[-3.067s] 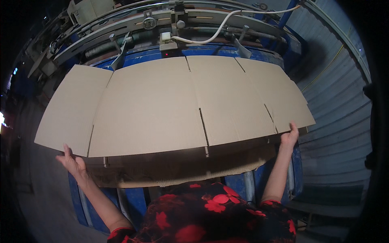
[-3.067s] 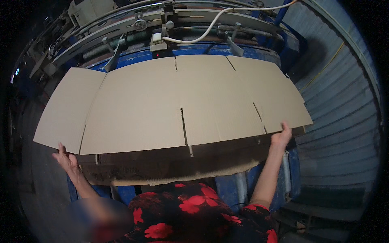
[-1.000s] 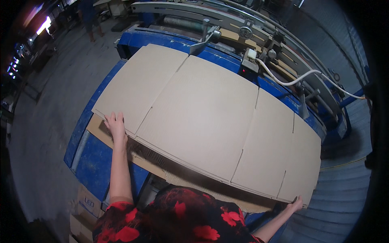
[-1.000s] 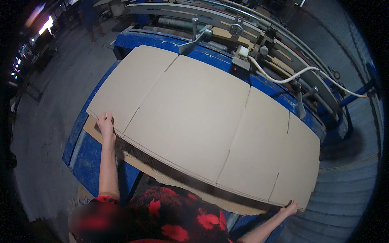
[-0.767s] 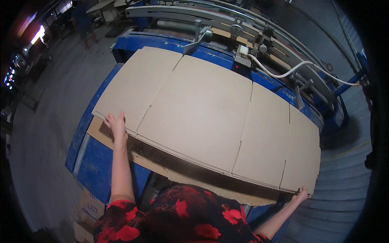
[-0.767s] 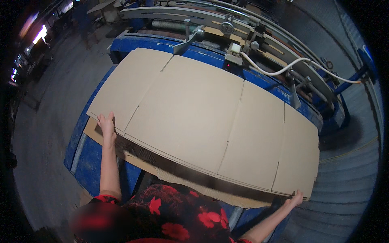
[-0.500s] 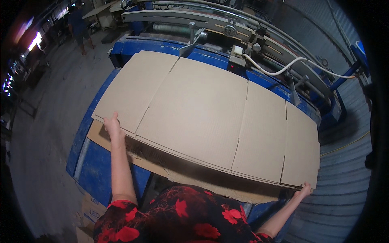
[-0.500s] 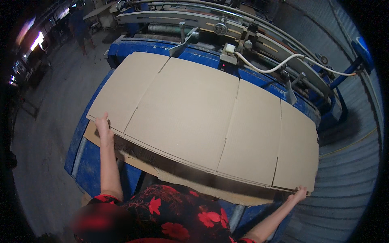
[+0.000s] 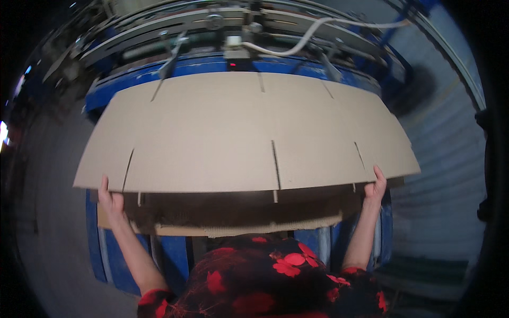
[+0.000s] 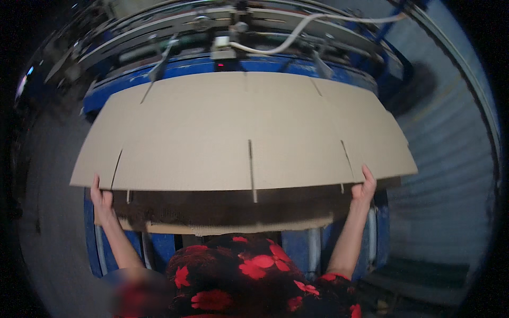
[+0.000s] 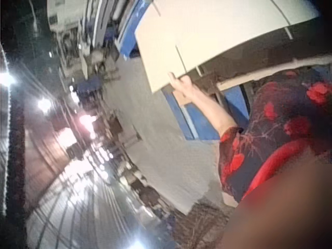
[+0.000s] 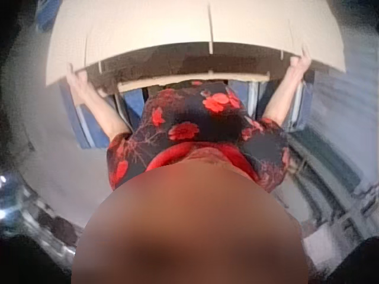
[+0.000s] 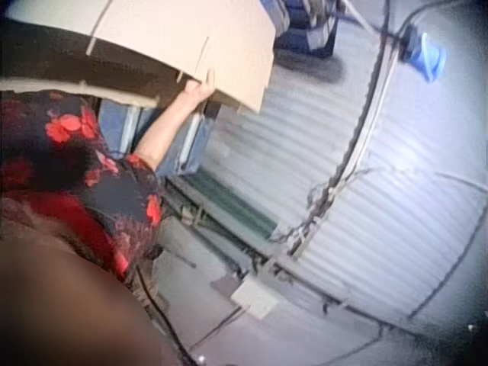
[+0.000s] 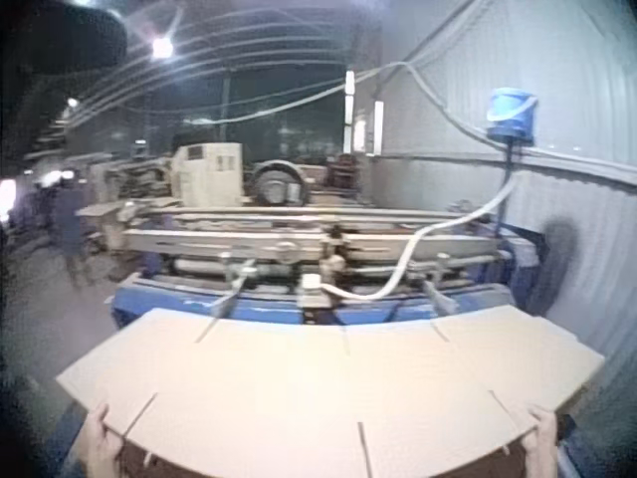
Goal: The person repeatedly folds flat cardboard sheets by hand on a conveyor-fed machine. Each sheet is aligned, folded along pre-scored lines, and placed into a growing stack on the machine table.
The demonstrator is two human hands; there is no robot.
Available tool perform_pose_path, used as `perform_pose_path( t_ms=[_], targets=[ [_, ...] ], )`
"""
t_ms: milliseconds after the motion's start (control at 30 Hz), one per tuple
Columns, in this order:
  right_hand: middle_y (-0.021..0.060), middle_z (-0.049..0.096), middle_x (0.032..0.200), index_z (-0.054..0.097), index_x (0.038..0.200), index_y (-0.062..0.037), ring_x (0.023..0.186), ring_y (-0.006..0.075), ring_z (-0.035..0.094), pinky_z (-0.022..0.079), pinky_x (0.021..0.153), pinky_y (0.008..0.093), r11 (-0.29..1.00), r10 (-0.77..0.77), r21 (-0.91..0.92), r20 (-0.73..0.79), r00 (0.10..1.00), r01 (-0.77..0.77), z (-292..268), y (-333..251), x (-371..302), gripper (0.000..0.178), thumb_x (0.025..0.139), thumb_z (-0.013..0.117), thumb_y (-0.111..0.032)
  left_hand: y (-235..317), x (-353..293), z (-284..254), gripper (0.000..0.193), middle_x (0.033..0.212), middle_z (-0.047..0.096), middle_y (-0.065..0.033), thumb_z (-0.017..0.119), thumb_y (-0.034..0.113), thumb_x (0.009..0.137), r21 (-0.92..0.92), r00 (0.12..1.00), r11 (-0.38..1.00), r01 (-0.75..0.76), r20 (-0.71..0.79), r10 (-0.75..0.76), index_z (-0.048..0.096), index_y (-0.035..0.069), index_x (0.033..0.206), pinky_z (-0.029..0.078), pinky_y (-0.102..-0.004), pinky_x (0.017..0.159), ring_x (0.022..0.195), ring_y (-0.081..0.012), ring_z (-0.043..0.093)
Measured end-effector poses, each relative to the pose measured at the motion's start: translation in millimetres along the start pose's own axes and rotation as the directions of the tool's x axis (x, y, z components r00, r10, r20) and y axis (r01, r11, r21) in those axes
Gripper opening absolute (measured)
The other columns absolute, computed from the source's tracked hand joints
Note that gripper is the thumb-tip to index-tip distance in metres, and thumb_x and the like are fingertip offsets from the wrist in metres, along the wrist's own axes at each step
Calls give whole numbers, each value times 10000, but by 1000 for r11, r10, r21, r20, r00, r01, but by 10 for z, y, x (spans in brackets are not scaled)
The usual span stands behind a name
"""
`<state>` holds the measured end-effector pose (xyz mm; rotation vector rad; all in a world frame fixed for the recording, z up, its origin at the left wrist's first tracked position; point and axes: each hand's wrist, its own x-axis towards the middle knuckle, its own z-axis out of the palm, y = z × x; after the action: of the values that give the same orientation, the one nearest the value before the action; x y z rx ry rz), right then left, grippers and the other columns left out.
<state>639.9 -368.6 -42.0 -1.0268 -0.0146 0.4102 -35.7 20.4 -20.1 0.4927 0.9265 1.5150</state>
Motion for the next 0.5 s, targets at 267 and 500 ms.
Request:
perform_pose_path(
  t_ms=[267,500],
  targets=[
    [121,573,1219,531,1238,27,1133,262,542,413,994,389,489,-331,-679,436,837,548,106,-137,-914,421,823,596,34,-472,-958,-188,354,1238,559,-119,574,61,902,511,904,792,-332,412,113,526,-23,1243,429,-369,970,1141,-234,538],
    [118,539,1286,569,1258,-110,1219,352,462,370,1007,448,-450,144,-365,871,469,815,601,141,-742,569,712,580,50,-907,-839,793,516,1331,505,-196,575,31,834,438,435,-34,-898,898,70,471,14,1339,367,-414,1049,1261,-355,461]
  ],
)
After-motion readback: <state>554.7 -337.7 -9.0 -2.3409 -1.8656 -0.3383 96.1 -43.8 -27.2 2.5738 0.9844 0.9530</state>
